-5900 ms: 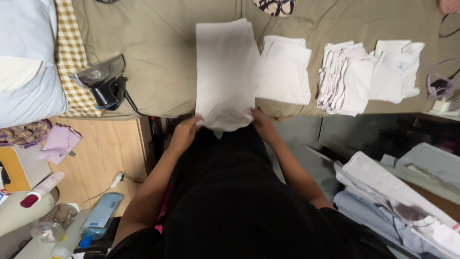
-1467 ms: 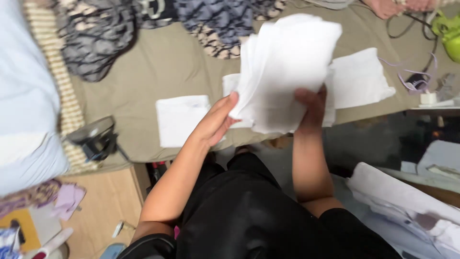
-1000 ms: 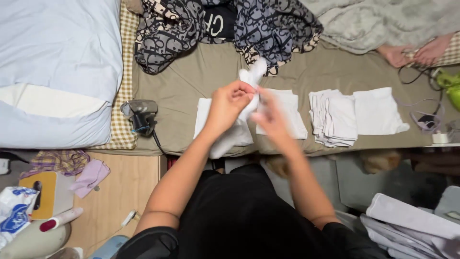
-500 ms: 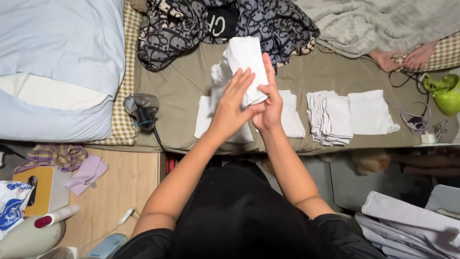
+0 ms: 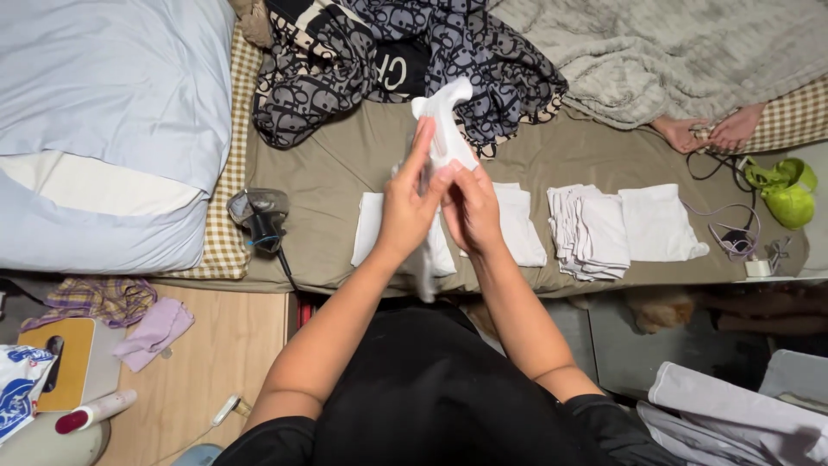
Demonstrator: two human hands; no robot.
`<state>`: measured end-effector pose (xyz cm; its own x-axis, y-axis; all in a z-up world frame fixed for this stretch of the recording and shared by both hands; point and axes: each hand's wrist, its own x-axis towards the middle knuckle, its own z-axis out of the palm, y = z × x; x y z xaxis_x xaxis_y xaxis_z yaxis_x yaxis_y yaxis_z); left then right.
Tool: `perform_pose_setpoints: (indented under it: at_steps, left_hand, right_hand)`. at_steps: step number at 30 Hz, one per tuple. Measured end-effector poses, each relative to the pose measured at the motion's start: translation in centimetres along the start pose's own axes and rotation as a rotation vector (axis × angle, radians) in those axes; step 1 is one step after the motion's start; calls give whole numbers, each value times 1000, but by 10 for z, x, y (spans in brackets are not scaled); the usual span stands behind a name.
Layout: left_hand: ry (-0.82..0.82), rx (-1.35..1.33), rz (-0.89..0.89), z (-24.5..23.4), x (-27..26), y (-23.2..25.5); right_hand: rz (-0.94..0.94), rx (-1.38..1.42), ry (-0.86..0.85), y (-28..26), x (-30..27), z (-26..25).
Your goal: Iron and fold white garments on a bed.
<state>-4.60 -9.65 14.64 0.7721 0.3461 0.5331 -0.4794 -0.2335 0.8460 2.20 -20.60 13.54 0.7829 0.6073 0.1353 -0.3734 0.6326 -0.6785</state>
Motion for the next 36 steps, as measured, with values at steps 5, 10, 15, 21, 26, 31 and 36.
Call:
perform_pose_setpoints:
  at_steps: [5,10,15,21,26,31,36]
  left_hand:
    - [163,-135,-219,-39,24,-1]
    - [22,351,123,-134,59,0]
    - [-103,119,-4,-203,81,36]
    - [-309,-64,35,-218,88,92]
    - [-528,-153,306,-200,99,182]
    - [-816,333,507,-197,94,213]
    - [-287,1063,510,-192,95,182]
  right_hand:
    - [-45,-268,-59,-36,19,-17]
    - [-93,-1031,-167,-123,31,-29]
    - [-21,-1002,-357,-198,31,-53]
    - [38,-1109,-427,-234,31,-71]
    - [41,-1569,-209,-240,28,-46]
    - [-600,-1695,-170,-253,18,-25]
    - [-743,-1981,-103,-262,3,3]
